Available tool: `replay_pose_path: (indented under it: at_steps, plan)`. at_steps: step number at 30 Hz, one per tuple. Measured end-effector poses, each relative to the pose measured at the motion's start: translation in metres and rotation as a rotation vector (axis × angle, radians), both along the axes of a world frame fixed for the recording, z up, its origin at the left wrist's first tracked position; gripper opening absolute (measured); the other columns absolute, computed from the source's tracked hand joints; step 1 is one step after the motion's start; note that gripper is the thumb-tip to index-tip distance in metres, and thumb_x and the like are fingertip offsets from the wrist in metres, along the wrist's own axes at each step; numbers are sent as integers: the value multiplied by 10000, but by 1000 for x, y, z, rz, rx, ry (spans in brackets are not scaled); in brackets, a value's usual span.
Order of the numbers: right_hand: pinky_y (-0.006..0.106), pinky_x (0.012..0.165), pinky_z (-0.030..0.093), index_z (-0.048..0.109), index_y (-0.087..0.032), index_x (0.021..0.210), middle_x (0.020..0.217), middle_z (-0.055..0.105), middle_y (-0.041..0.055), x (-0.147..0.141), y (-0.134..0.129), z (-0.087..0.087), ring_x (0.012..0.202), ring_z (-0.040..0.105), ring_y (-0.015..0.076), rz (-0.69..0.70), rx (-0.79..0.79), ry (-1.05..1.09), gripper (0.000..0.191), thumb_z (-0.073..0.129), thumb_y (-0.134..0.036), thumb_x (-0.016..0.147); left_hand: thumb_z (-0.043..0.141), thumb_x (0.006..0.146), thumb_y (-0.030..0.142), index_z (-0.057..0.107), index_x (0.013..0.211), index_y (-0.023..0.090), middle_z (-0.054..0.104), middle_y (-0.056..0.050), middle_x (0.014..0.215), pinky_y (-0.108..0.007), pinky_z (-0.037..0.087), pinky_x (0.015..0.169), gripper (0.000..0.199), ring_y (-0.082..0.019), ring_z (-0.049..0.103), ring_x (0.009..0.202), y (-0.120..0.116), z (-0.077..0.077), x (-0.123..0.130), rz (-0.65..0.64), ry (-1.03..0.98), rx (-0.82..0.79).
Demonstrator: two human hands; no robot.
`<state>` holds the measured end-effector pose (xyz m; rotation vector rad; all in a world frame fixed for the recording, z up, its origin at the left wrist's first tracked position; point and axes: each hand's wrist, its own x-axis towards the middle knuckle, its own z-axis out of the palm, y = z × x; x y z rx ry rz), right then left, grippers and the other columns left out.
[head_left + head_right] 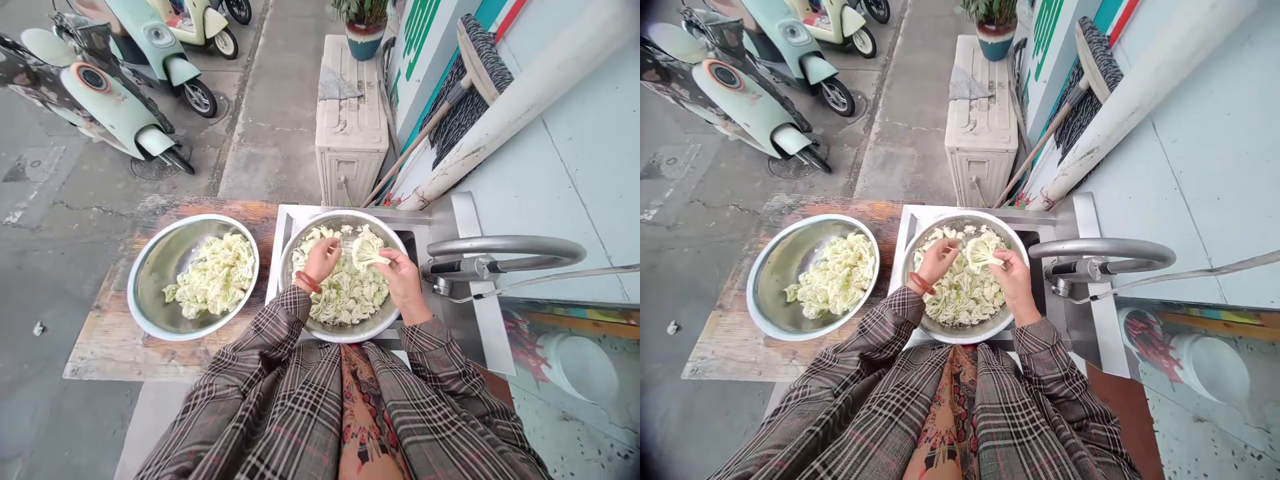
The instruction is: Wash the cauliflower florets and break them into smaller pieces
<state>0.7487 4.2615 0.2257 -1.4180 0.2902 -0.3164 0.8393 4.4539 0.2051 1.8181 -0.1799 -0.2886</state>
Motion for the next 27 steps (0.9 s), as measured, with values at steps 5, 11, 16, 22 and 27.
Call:
replay_pose_path:
  at_steps: [5, 11, 16, 22, 27]
  plan:
    - [406, 949, 486, 640, -216, 866, 1117, 601, 66, -4, 32, -1, 1099, 571, 226, -46, -54, -39, 176, 722, -267, 720, 685, 766, 585, 609, 1059, 150, 668, -104, 979, -265, 517, 613, 530, -183, 669, 802, -10, 8, -54, -207, 663, -589]
    - [360, 850, 531, 621, -222, 878, 1096, 591, 70, -9, 55, -7, 1082, 576, 227, 120, -85, 16, 243, 759, -322, 704, 753, 733, 455, 603, 880, 148, 608, -5, 735, -217, 467, 580, 372, -100, 579, 629, -8, 8, -60, 102, 440, -612]
    - [352, 855, 519, 566, -226, 1018, 1054, 647, 36, -8, 63, -20, 944, 635, 186, 134, 244, 202, 456, 798, -407, 670, 724, 711, 236, 636, 997, 197, 653, -29, 907, -282, 453, 689, 301, -151, 567, 716, -9, 17, -62, 275, 52, -251]
    - [271, 642, 486, 561, -230, 812, 770, 622, -21, -10, 66, -31, 728, 600, 148, 205, 453, 316, 350, 735, -518, 718, 627, 711, 121, 617, 912, 231, 621, -51, 924, -342, 427, 835, 229, -213, 557, 850, -13, 16, -79, 105, -159, -16]
    - [265, 584, 471, 536, -222, 765, 723, 591, -18, -9, 69, -43, 694, 578, 148, 26, 422, 334, 366, 703, -544, 718, 572, 694, 77, 626, 780, 221, 597, -68, 846, -373, 433, 868, 177, -231, 551, 864, -17, 12, -90, -136, -237, -60]
